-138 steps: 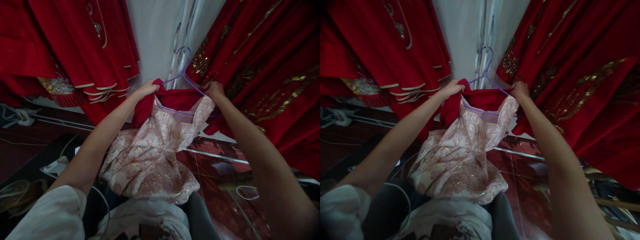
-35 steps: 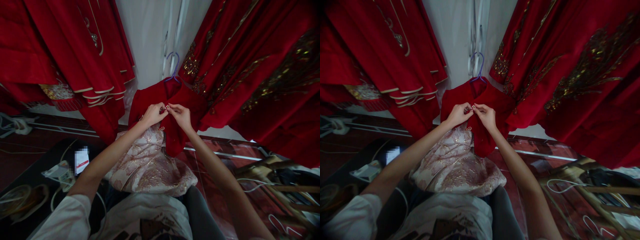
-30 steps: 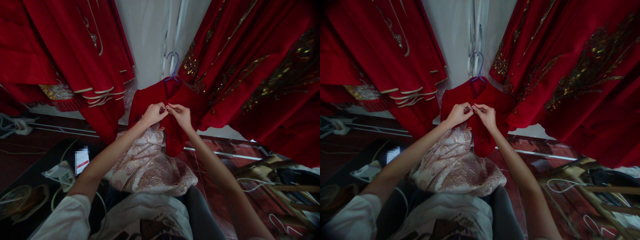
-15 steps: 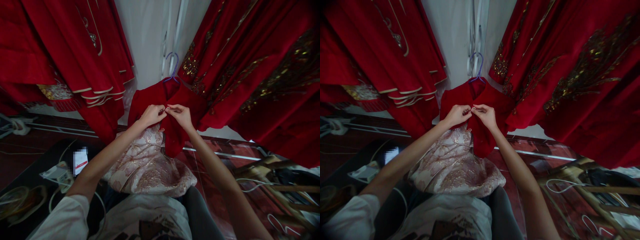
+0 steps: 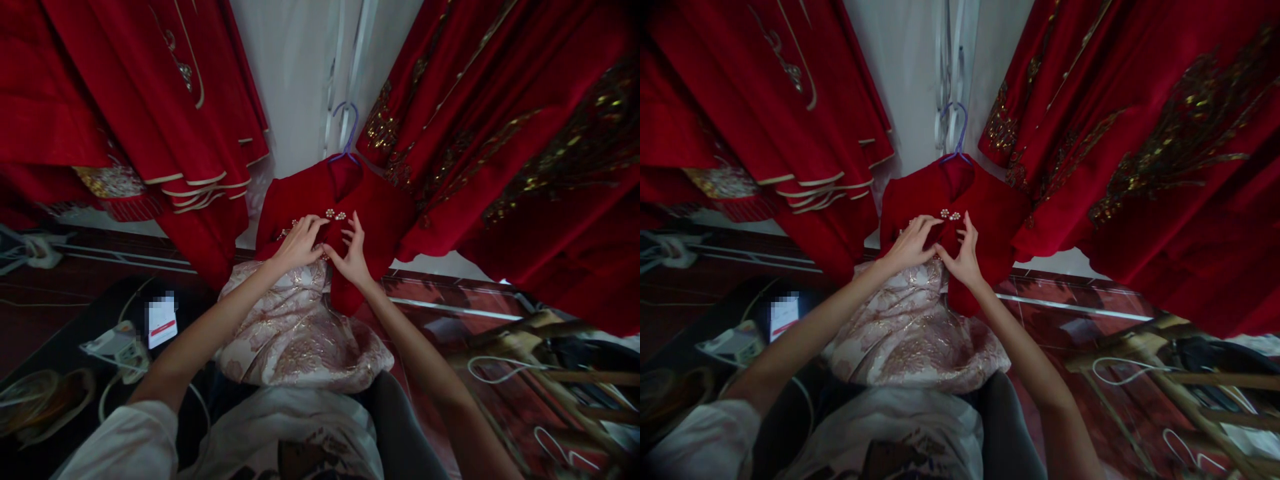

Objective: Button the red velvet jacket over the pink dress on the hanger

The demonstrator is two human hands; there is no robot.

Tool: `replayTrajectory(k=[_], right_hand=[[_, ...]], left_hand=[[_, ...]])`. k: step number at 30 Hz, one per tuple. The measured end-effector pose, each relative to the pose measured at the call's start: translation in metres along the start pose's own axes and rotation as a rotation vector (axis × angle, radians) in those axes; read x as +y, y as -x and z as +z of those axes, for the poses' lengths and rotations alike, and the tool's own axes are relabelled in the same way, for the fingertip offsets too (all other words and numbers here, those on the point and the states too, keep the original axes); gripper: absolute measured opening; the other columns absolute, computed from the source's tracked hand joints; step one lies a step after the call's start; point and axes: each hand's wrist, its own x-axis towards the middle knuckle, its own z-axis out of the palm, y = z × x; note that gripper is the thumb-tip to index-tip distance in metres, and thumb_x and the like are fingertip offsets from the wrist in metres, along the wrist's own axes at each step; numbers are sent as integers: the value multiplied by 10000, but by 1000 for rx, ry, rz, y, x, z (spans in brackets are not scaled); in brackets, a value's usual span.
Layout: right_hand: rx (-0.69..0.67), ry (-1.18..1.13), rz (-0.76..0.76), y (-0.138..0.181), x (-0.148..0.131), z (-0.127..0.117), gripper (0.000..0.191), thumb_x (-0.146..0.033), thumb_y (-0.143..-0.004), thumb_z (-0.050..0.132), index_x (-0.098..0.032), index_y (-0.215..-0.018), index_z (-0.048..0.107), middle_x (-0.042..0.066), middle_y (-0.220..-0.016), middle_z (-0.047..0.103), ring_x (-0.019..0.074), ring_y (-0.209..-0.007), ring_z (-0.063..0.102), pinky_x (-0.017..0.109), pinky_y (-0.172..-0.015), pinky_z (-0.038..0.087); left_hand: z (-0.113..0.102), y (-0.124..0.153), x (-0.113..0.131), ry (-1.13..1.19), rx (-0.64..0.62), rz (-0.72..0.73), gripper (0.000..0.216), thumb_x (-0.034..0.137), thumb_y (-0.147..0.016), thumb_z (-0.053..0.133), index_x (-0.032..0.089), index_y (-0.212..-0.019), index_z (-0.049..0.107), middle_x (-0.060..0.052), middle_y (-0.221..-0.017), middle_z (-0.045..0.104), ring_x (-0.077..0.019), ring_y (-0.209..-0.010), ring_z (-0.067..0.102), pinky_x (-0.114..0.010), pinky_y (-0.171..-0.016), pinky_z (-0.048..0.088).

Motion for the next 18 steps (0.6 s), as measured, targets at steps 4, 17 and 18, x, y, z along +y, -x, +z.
replayTrajectory(k=[4,17,18], right_hand=[[-94,260,-123,26,10,-6,875,-243,-802,599,-223,-1528,112,155,-1483,238,298,-1384,286,514,-1111,369],[-101,646,-24,42,35,-30,711,-84,-753,467,-178,-1448,350,178,-1290,457,300,-1129,519,471,-926,479],[-77,603,-10,41,38,-32,654,-106,-783,454,-160,-1429,367,183,-1258,479,287,-1101,541,449,-900,494]], left_hand=[[1,35,-29,-117,10,-123,595,137,-764,554,176,-1337,400,-134,-1283,432,-282,-1193,472,-449,-1017,427],[-16,65,-48,-129,95,-302,236,315,-966,386,212,-1076,567,-50,-912,679,-180,-772,652,-262,-703,476],[-16,63,-40,-110,146,-295,240,317,-965,395,214,-1109,557,-48,-933,693,-172,-759,661,-248,-689,471]])
